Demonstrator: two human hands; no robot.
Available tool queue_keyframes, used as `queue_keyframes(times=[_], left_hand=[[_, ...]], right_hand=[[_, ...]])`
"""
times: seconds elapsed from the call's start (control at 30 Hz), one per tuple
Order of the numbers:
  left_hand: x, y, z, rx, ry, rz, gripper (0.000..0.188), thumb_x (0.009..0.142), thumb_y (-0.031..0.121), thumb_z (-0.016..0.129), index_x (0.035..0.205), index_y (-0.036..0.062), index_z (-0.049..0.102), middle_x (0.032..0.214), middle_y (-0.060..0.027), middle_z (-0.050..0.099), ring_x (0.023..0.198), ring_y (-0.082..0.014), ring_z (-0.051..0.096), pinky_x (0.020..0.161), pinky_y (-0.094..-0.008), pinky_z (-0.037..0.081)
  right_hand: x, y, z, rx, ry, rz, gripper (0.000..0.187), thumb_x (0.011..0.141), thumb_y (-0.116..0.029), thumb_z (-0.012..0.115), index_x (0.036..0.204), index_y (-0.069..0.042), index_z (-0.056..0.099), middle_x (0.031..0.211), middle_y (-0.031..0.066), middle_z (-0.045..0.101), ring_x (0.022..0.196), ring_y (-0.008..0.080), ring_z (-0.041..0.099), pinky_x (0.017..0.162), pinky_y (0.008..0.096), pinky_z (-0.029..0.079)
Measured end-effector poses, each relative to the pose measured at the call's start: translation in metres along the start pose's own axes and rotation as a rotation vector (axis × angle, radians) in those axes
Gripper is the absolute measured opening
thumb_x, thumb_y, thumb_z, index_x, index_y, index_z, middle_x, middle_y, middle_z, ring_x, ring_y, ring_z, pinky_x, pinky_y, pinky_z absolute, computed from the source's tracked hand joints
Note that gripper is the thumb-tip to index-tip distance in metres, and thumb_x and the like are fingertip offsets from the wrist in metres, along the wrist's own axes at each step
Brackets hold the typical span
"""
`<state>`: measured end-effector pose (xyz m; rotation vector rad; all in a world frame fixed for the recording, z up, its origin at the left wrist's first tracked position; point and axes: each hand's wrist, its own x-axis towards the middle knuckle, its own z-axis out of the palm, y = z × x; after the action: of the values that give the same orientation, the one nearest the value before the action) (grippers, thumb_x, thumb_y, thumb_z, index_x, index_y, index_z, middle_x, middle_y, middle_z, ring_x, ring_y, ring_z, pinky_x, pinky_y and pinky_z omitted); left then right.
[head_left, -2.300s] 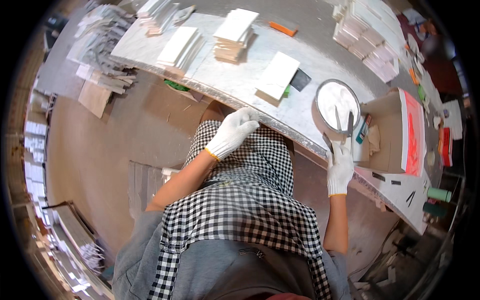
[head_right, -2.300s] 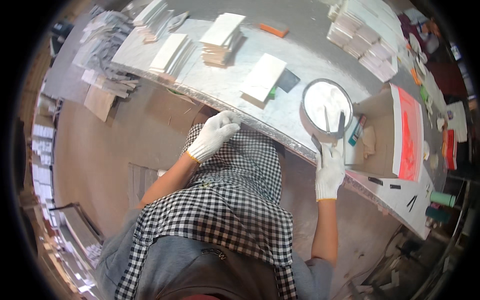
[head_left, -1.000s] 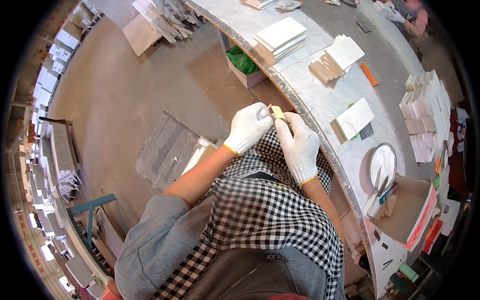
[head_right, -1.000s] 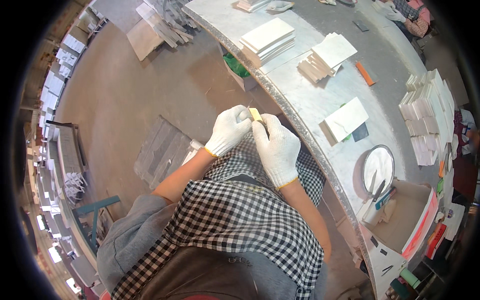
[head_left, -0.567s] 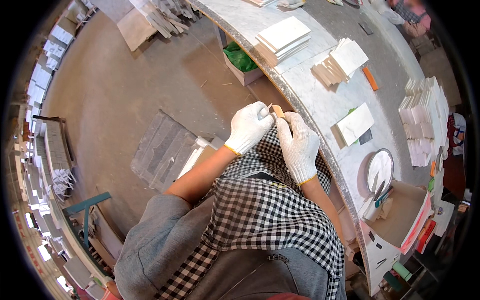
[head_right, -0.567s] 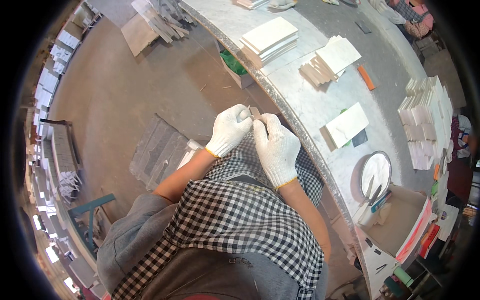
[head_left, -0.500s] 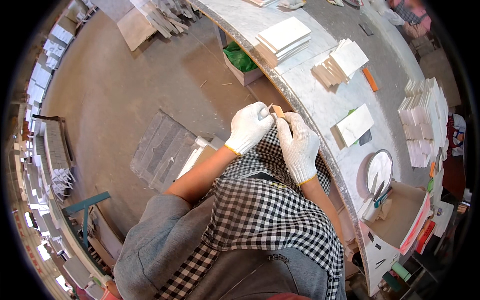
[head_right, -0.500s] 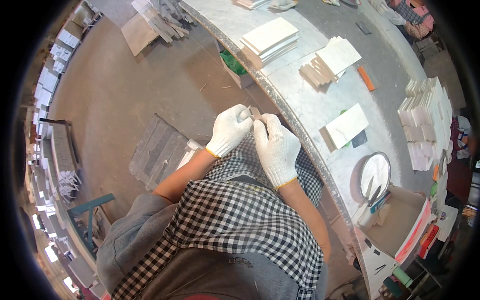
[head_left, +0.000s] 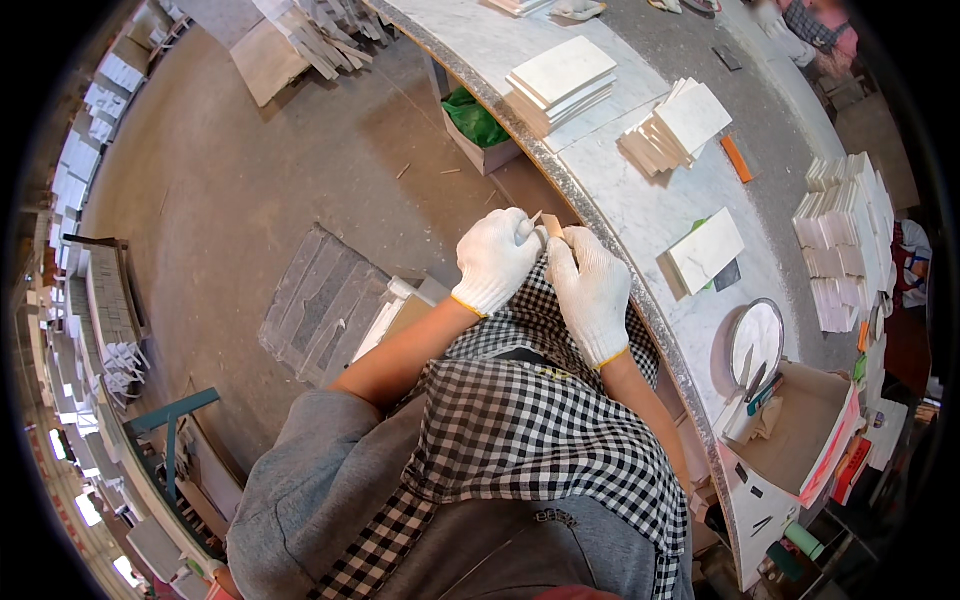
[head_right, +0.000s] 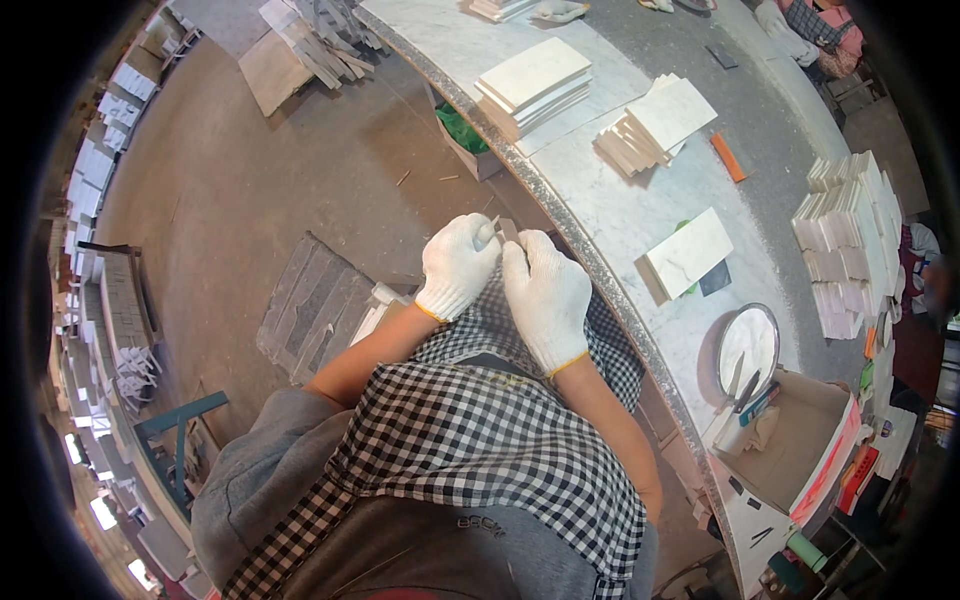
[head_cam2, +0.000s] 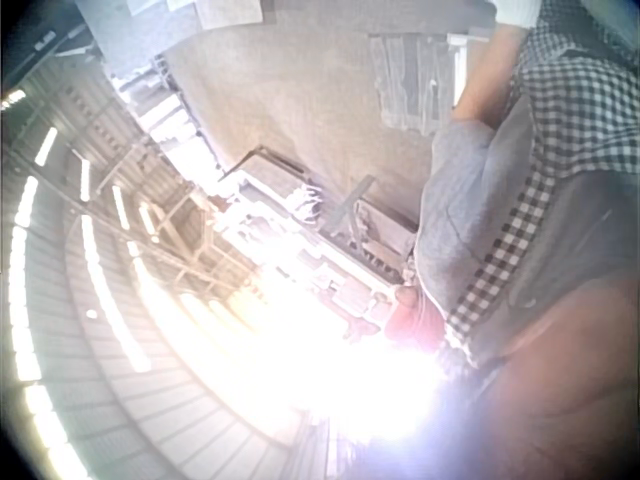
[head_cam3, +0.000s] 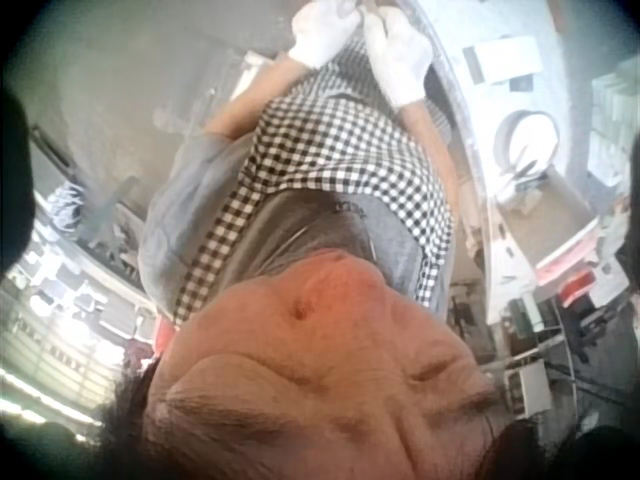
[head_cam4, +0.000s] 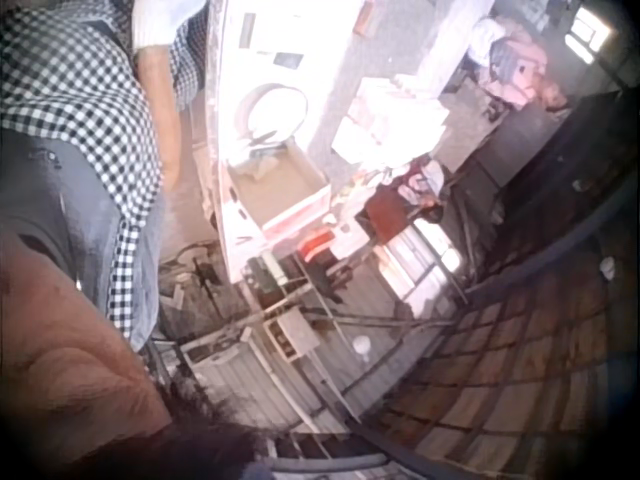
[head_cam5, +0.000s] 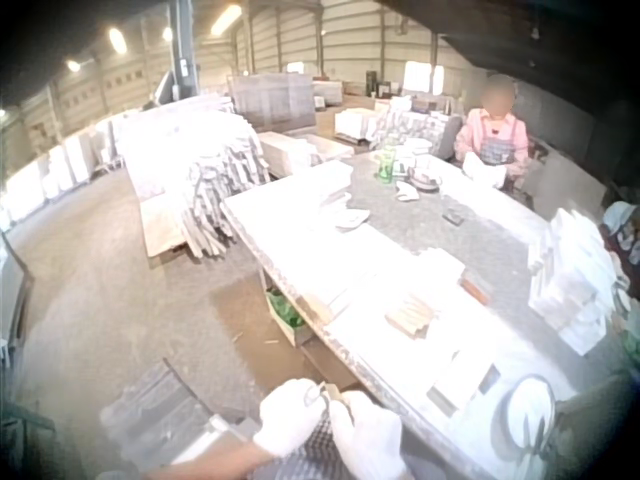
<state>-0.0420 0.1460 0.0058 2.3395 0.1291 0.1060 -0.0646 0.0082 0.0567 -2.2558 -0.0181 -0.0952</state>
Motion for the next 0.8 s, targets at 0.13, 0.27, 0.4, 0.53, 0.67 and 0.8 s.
queue_keyframes(times=[0.13,0.27,0.4,0.53,0.67,0.8], left_hand=[[-0.002,0.0,0.002,0.009,-0.004,-0.003,0.017,0.084,0.026,0.067,0.085,0.0097,0.067,0.085,-0.0142,0.069,0.081,-0.0367,0.067,0.071,-0.0445,0.053],[-0.001,-0.009,0.008,0.002,-0.016,-0.006,0.018,0.084,0.028,0.066,0.083,0.0098,0.065,0.084,-0.0148,0.068,0.08,-0.0376,0.067,0.069,-0.0452,0.051],[0.0,-0.007,0.006,-0.02,-0.05,-0.08,0.02,0.085,0.03,0.066,0.082,0.0101,0.064,0.082,-0.0146,0.068,0.079,-0.0376,0.066,0.068,-0.0454,0.051],[0.0,-0.014,0.012,-0.073,-0.036,-0.08,0.022,0.085,0.032,0.068,0.084,0.0102,0.065,0.081,-0.0138,0.067,0.077,-0.0363,0.066,0.068,-0.0451,0.051],[0.002,-0.018,0.016,-0.065,-0.038,-0.08,0.023,0.085,0.033,0.069,0.086,0.0103,0.065,0.081,-0.0126,0.067,0.077,-0.0347,0.066,0.068,-0.0441,0.051],[0.004,-0.018,0.016,-0.065,-0.025,-0.084,0.023,0.085,0.033,0.07,0.086,0.0106,0.065,0.08,-0.0116,0.067,0.075,-0.0334,0.066,0.067,-0.0427,0.051]], right_hand=[[0.006,-0.007,-0.005,0.226,-0.115,0.145,0.021,0.095,-0.022,0.063,0.09,-0.002,0.07,0.07,0.015,0.068,0.065,0.0254,0.069,0.063,0.0375,0.053],[0.011,0.006,-0.001,0.527,-0.224,0.308,0.023,0.096,-0.02,0.062,0.084,-0.002,0.069,0.066,0.0052,0.065,0.06,0.0119,0.06,0.058,0.0284,0.047],[0.014,0.005,0.002,0.803,-0.282,0.494,0.02,0.097,-0.017,0.062,0.087,-0.002,0.069,0.07,0.0005,0.064,0.058,0.0058,0.055,0.054,0.021,0.042],[0.013,0.01,0.01,1.038,-0.248,0.583,0.014,0.097,-0.014,0.063,0.094,-0.002,0.07,0.077,0.0004,0.066,0.057,0.0044,0.053,0.049,0.0184,0.04],[0.013,0.028,0.021,1.207,-0.276,0.639,0.012,0.097,-0.013,0.065,0.095,-0.003,0.07,0.08,0.0009,0.067,0.06,0.0047,0.058,0.047,0.0184,0.041],[0.017,0.029,0.023,1.362,-0.303,0.783,0.013,0.099,-0.015,0.064,0.095,-0.004,0.069,0.081,0.0005,0.068,0.061,0.005,0.061,0.045,0.0187,0.042]])
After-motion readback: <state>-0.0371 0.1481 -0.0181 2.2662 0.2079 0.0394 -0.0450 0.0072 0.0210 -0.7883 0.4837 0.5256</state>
